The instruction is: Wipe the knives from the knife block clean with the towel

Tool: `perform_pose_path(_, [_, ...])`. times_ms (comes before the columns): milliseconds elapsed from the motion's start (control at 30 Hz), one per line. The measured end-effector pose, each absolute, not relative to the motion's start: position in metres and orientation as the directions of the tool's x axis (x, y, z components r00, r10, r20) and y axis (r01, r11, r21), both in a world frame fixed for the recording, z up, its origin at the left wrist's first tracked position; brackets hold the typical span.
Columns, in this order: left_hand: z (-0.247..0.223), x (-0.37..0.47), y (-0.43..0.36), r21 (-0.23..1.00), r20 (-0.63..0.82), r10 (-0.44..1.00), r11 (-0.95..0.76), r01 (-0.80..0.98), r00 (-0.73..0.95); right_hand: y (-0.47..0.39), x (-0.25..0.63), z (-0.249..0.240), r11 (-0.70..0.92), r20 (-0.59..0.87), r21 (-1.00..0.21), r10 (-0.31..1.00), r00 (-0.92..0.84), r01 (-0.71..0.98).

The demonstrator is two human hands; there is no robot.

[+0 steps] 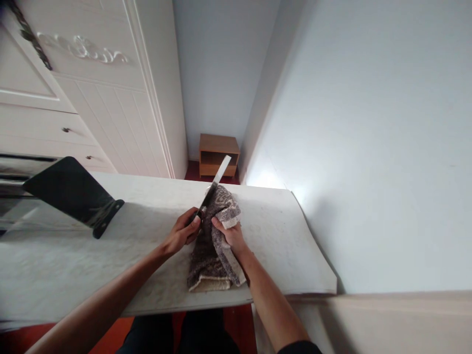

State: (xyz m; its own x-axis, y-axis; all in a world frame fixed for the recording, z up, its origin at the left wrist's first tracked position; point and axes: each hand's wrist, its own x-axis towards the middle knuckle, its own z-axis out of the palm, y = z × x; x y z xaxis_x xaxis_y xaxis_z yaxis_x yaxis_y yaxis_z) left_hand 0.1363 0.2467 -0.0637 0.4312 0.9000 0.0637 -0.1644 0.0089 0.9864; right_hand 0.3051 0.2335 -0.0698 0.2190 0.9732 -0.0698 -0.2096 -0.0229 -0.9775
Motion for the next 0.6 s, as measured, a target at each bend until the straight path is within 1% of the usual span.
perform_pose_path(33, [-0.064,0.137,0.248,0.964,0.051,0.891,0.073,-0.254,0.450,0.236,0.305,-0.071,-0.019,-0.071,-0.978,0.967,0.245,-0.209])
perform_pose_path(100, [-0.063,0.137,0.249,0.907,0.046,0.873,0.168,-0.386,0.486,0.239,0.303,-0.071,-0.034,-0.112,-0.965,0.951,0.288,-0.261])
perform_pose_path(200, [-0.060,0.136,0.249,0.819,0.022,0.824,0.309,-0.483,0.566,0.240,0.301,-0.063,-0.042,-0.185,-0.917,0.925,0.331,-0.397])
perform_pose_path(300, [-0.058,0.132,0.250,0.723,0.004,0.727,0.472,-0.505,0.687,0.240,0.304,-0.055,-0.030,-0.216,-0.863,0.924,0.315,-0.505])
perform_pose_path(367, [-0.058,0.129,0.252,0.647,-0.001,0.656,0.576,-0.500,0.755,0.243,0.310,-0.053,-0.037,-0.221,-0.839,0.935,0.277,-0.543])
perform_pose_path(467, [-0.061,0.124,0.259,0.546,0.001,0.573,0.686,-0.481,0.819,0.255,0.322,-0.052,-0.052,-0.199,-0.840,0.955,0.218,-0.541])
perform_pose_path(600, [-0.065,0.117,0.268,0.482,-0.008,0.492,0.764,-0.428,0.870,0.279,0.334,-0.047,-0.056,-0.159,-0.868,0.973,0.169,-0.494])
